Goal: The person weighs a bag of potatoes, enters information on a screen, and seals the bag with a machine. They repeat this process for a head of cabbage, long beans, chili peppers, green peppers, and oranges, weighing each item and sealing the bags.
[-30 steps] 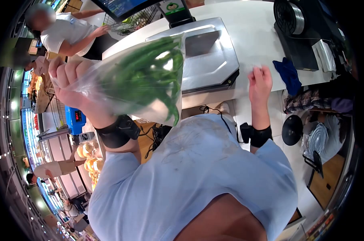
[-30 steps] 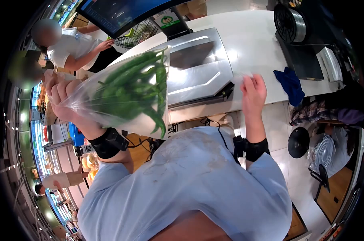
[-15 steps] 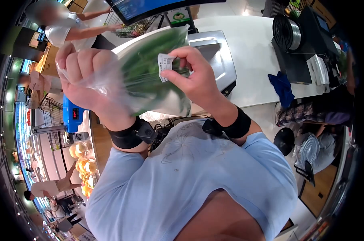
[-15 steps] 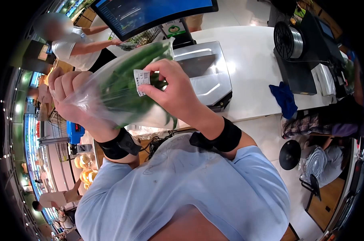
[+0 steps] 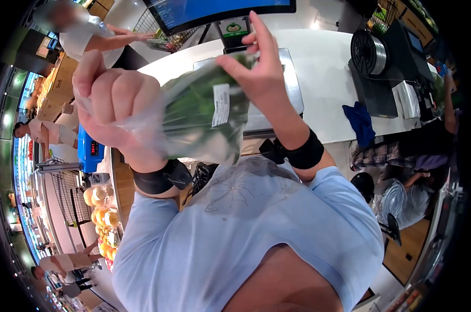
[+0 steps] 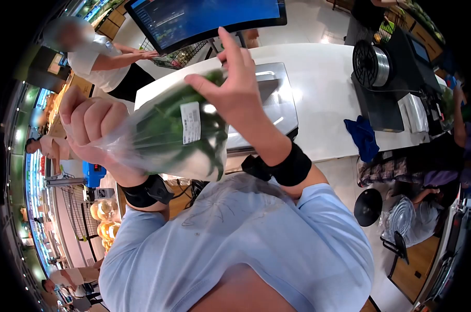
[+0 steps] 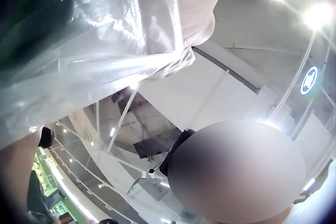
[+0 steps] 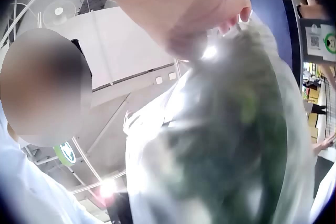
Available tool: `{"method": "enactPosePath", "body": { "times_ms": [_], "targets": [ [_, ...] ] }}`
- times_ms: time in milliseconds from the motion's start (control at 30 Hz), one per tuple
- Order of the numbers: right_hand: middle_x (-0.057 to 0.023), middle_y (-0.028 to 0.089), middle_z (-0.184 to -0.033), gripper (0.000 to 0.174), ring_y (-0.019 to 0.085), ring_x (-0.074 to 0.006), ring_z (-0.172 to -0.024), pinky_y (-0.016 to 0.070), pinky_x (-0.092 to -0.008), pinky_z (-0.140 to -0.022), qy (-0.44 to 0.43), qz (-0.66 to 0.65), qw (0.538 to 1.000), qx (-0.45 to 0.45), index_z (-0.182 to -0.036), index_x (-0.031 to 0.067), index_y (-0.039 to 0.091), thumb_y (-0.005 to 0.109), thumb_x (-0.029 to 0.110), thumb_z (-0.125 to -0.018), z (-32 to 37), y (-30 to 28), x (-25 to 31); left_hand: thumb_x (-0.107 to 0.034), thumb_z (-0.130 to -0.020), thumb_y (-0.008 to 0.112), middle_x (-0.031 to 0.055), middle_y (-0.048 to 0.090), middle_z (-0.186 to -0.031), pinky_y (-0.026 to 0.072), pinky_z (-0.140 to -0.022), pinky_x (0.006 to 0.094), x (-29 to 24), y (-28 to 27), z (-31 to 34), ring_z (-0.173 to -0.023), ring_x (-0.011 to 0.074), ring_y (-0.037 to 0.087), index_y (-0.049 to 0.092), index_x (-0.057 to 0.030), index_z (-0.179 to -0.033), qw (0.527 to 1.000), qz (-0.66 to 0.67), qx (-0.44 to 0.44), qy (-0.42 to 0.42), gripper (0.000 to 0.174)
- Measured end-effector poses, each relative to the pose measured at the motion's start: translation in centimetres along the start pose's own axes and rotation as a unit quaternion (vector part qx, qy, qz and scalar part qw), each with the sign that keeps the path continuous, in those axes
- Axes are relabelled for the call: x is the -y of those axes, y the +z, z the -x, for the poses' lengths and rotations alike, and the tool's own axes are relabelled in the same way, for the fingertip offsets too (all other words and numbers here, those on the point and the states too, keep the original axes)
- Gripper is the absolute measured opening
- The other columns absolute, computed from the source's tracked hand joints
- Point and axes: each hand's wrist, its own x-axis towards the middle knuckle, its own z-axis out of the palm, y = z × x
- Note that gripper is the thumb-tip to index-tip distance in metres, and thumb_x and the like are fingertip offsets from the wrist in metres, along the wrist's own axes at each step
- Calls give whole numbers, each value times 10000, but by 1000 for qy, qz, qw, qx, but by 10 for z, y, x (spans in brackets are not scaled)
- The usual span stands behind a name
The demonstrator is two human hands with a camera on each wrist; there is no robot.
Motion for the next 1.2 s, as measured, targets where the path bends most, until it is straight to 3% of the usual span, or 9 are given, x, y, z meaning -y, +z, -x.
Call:
{"method": "enactPosePath", "body": {
  "times_ms": [133, 233, 300, 500, 567, 700, 1033, 1100, 1200],
  "targets": [
    [-182, 443, -1389, 946, 411, -270, -1304, 343, -368, -1062, -27, -62, 961, 269, -1455, 47, 303, 751, 467, -736, -29, -13, 1, -141, -967, 350, -24, 372, -508, 232, -409, 213, -16, -8, -3, -421, 70, 299, 467, -44, -931, 923, -383, 42, 1, 156],
    [-238, 471, -1341, 983, 463, -336, -1246, 367, -363, -1034, -19, -187, 866, 463, -1401, -15, 351, 705, 607, -726, -20, 9, 20, -142, -970, 430, -29, 442, -634, 310, -451, 234, -12, -5, 0, -487, 45, 366, 523, 23, -960, 822, -566, -60, -38, 190],
    [-118, 632, -1087, 565, 570, -168, -990, 442, -286, -859, 51, -224, 761, 607, -1230, -26, 506, 669, 371, -863, -33, 20, 46, -86, -932, 501, -41, 466, -666, 352, -513, 196, -1, 16, -1, -588, 28, 436, 556, 8, -876, 725, -686, -27, -63, 122],
    [-40, 665, -1001, 295, 604, -93, -874, 478, -240, -799, 205, -467, 673, 536, -1100, -19, 609, 578, 227, -940, 17, 76, 40, -98, -889, 582, 27, 566, -917, 425, -721, 205, -42, 16, 31, -833, 50, 513, 581, -15, -1055, 692, -696, -159, -108, 186],
    [-72, 669, -1029, 280, 628, -137, -951, 491, -277, -870, 308, -550, 639, 442, -1105, -20, 609, 533, 207, -958, 27, 83, 47, -206, -848, 652, 108, 555, -1182, 432, -892, 305, -77, 15, 58, -1093, 168, 541, 507, -20, -1245, 528, -837, -129, -64, 462],
    [-115, 661, -1057, 306, 635, -188, -992, 488, -318, -921, 355, -601, 609, 377, -1111, -35, 590, 482, 217, -976, 34, 100, 29, -545, -807, 656, 111, 508, -1295, 375, -994, 352, -111, 1, 137, -1226, 211, 450, 363, -32, -1405, 579, -734, -305, -183, 841],
    [-88, 626, -837, 261, 572, -144, -731, 470, -292, -695, 210, -264, 798, 499, -981, -17, 627, 457, 178, -946, 74, 141, 64, -218, -910, 554, 211, 607, -703, 470, -606, 426, -60, 24, 138, -675, 407, 591, 619, -21, -898, 242, -880, -318, -256, 207],
    [-159, 636, -916, 288, 605, -211, -832, 478, -335, -706, -123, -214, 861, 445, -997, -42, 596, 495, 217, -922, 89, 153, 43, -180, -885, 563, 228, 614, -765, 474, -624, 455, -57, 27, 143, -745, 412, 602, 609, -32, -900, 248, -888, -328, -207, 155],
    [-153, 602, -925, 356, 590, -236, -839, 468, -369, -775, 99, -176, 766, 610, -1171, 21, 542, 588, 205, -869, 65, 127, 88, -123, -878, 570, 178, 621, -728, 489, -618, 362, -58, 22, 151, -665, 309, 633, 614, -34, -926, 329, -833, -428, -122, 110]
  ]
}}
